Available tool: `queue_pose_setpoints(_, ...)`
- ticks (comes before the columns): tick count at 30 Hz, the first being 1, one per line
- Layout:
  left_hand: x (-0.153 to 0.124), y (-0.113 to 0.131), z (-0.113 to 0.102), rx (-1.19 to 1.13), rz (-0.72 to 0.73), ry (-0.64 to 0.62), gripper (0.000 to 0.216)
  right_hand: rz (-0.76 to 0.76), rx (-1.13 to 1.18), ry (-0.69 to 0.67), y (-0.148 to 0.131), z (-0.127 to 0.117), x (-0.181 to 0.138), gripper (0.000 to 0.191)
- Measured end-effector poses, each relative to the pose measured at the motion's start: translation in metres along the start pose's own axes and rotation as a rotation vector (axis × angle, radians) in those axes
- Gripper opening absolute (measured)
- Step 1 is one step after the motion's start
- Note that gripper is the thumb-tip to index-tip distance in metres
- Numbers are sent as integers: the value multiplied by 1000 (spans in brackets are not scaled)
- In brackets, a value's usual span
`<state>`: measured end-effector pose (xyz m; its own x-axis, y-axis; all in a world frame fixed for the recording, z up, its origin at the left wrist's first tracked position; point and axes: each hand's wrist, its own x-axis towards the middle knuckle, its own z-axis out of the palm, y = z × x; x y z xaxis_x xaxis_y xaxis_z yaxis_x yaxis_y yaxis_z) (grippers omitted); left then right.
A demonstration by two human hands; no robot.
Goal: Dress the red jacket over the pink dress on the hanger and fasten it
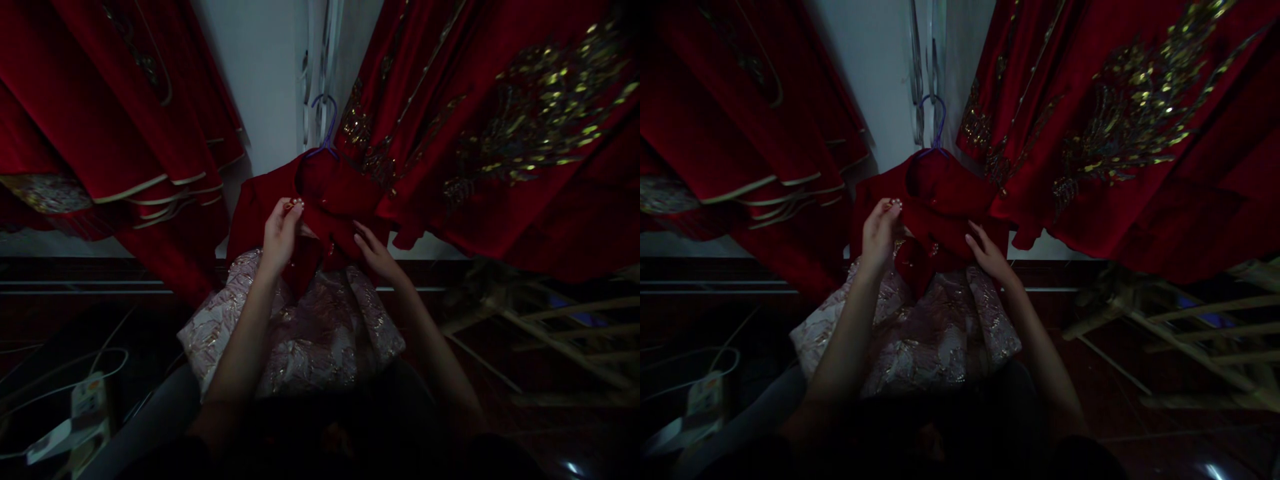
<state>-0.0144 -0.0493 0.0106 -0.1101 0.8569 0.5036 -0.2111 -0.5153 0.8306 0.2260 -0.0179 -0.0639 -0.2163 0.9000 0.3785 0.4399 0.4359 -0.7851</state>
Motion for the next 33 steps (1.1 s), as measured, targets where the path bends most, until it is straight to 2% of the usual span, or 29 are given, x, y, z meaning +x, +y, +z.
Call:
queue_pose_setpoints(2,-1,-8,-3,303,77,-65,22,23,-46,-20,9,1,0,69)
queue_pose_setpoints(4,-7,-23,-11,571,89,-124,23,32,-62,-26,21,2,0,85)
queue_pose_setpoints(6,-15,-42,-24,749,56,-202,23,48,-93,-8,32,3,1,100)
queue_pose_setpoints(8,-22,-59,-35,860,21,-318,21,64,-156,32,34,4,2,105)
queue_pose_setpoints(10,-25,-71,-42,880,-10,-395,18,23,-217,101,25,8,1,99)
queue_pose_setpoints(12,-27,-76,-42,782,-51,-456,19,-76,-243,174,6,14,-1,84)
queue_pose_setpoints(14,-27,-74,-36,623,-90,-525,23,-144,-213,186,-16,21,-4,67)
queue_pose_setpoints(16,-28,-70,-29,504,-99,-553,26,-123,-137,120,-34,29,-9,50)
queue_pose_setpoints(18,-29,-65,-24,432,-96,-540,25,-69,-25,15,-45,37,-13,41)
queue_pose_setpoints(21,-29,-61,-24,349,-115,-501,24,-12,156,-107,-51,44,-16,45)
queue_pose_setpoints(25,-28,-55,-31,330,-132,-506,24,18,240,-85,-53,48,-16,37)
queue_pose_setpoints(28,-27,-48,-32,396,-50,-491,23,34,250,-46,-56,47,-15,30)
queue_pose_setpoints(30,-24,-49,-33,447,43,-396,21,40,241,-22,-58,46,-15,29)
queue_pose_setpoints(31,-23,-51,-34,474,84,-300,21,42,234,-13,-58,46,-15,29)
queue_pose_setpoints(33,-19,-63,-39,530,134,-34,24,45,221,-15,-59,46,-15,27)
